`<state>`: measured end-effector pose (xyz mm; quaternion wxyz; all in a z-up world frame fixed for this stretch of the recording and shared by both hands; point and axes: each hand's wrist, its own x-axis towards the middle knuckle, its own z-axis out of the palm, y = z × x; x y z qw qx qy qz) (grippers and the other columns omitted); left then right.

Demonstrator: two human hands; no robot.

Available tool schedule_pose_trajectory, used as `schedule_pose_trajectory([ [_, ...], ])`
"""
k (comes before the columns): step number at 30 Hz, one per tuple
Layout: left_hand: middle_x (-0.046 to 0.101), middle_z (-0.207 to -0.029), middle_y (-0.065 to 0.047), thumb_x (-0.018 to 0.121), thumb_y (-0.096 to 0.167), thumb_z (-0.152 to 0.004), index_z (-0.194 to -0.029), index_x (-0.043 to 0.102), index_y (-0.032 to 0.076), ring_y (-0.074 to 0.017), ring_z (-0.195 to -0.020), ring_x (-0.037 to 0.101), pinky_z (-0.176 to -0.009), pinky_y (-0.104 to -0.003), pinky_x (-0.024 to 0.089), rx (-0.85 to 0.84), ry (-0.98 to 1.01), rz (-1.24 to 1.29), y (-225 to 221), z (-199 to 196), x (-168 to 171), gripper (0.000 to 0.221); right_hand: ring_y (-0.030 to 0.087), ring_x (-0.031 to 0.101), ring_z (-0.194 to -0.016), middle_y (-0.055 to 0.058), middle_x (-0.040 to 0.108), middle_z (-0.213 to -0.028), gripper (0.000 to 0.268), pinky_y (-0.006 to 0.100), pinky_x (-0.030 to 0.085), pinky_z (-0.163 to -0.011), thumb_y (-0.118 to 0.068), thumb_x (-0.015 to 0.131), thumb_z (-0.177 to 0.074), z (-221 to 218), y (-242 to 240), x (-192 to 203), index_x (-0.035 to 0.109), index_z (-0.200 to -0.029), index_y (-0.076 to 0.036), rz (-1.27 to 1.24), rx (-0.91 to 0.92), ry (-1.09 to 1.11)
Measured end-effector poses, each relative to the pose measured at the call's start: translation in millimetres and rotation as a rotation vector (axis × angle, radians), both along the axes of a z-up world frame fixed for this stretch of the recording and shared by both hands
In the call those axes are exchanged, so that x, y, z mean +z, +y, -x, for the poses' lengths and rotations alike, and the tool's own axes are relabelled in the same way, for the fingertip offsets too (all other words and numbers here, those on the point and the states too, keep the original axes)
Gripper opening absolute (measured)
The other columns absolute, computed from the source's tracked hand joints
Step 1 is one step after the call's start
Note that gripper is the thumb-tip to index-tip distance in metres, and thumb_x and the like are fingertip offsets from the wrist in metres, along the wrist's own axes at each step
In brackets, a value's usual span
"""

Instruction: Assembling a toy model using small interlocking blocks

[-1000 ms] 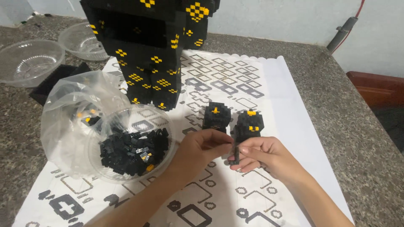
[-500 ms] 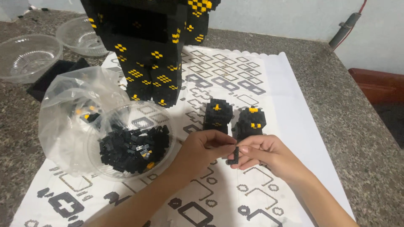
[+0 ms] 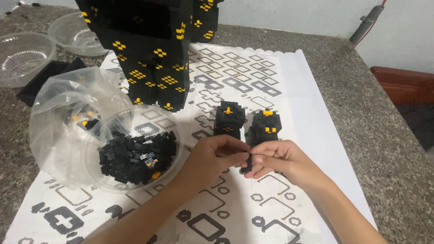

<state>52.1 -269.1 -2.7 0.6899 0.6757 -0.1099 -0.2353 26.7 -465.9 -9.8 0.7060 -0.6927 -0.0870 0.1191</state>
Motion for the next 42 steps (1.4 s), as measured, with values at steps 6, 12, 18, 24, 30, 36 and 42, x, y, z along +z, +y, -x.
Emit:
schedule_pose_trajectory([
  [6,0.069,-0.093,-0.012,0.076,0.017,-0.075,-0.102,0.072,0.006,-0.0178,-0.092,0.063,-0.076,-0.027,0.052,0.014,0.009,-0.074,-0.2,0.2,3.2,0.029,0.032,0.075,-0.065,0.021,0.072,-0.072,0.015,0.044,0.064,-0.059,0.001,0.064,-0.078,0.3,-2.5,-0.3,0.068,-0.087,0.012,0.018,0.032,-0.01],
  [12,0.068,-0.095,-0.015,0.071,0.014,-0.08,-0.105,0.07,0.003,-0.0185,-0.088,0.063,-0.076,-0.027,0.054,-0.024,-0.003,-0.022,-1.6,0.2,1.5,0.028,0.033,0.075,-0.064,0.021,0.072,-0.071,0.014,0.044,0.064,-0.059,0.002,0.062,-0.078,-2.4,-8.9,-7.3,0.067,-0.087,0.012,0.022,0.014,-0.015],
  [18,0.068,-0.093,-0.012,0.067,0.01,-0.082,-0.105,0.069,0.002,-0.0153,-0.086,0.063,-0.074,-0.024,0.055,-0.03,-0.004,-0.003,-0.3,-2.6,-1.7,0.025,0.034,0.075,-0.063,0.022,0.072,-0.07,0.013,0.043,0.063,-0.058,0.002,0.062,-0.078,-3.0,-9.6,-10.1,0.067,-0.086,0.012,0.011,0.004,-0.024],
  [24,0.066,-0.091,-0.013,0.061,0.008,-0.086,-0.107,0.069,0.002,-0.0163,-0.082,0.064,-0.073,-0.025,0.056,-0.036,0.008,0.029,-0.9,-5.3,-9.1,0.023,0.033,0.075,-0.062,0.021,0.071,-0.066,0.012,0.043,0.063,-0.058,0.001,0.062,-0.077,-2.8,-8.2,-6.7,0.067,-0.081,0.01,0.036,-0.016,-0.029],
  [30,0.065,-0.09,-0.013,0.059,0.005,-0.087,-0.106,0.068,-0.001,-0.0161,-0.081,0.064,-0.073,-0.025,0.056,-0.029,0.008,0.055,-0.2,-2.7,-6.7,0.023,0.033,0.075,-0.062,0.021,0.071,-0.065,0.011,0.044,0.063,-0.058,0.0,0.062,-0.076,-0.8,-6.7,-4.5,0.067,-0.079,0.01,0.036,-0.02,-0.025],
  [36,0.066,-0.09,-0.011,0.061,0.007,-0.086,-0.106,0.069,0.001,-0.0145,-0.082,0.064,-0.072,-0.024,0.055,-0.034,-0.015,0.053,-1.3,-4.0,-10.5,0.023,0.034,0.075,-0.062,0.022,0.072,-0.066,0.011,0.043,0.063,-0.057,0.001,0.063,-0.076,-1.6,-7.8,-4.8,0.068,-0.08,0.01,0.047,-0.034,-0.007],
  [42,0.066,-0.091,-0.014,0.061,0.007,-0.086,-0.106,0.069,0.001,-0.017,-0.081,0.065,-0.073,-0.026,0.056,-0.037,-0.014,0.02,1.1,-2.4,-2.4,0.023,0.033,0.075,-0.064,0.021,0.074,-0.07,0.014,0.042,0.063,-0.057,0.0,0.065,-0.075,0.4,-3.7,2.3,0.069,-0.084,0.011,0.071,-0.061,0.018],
])
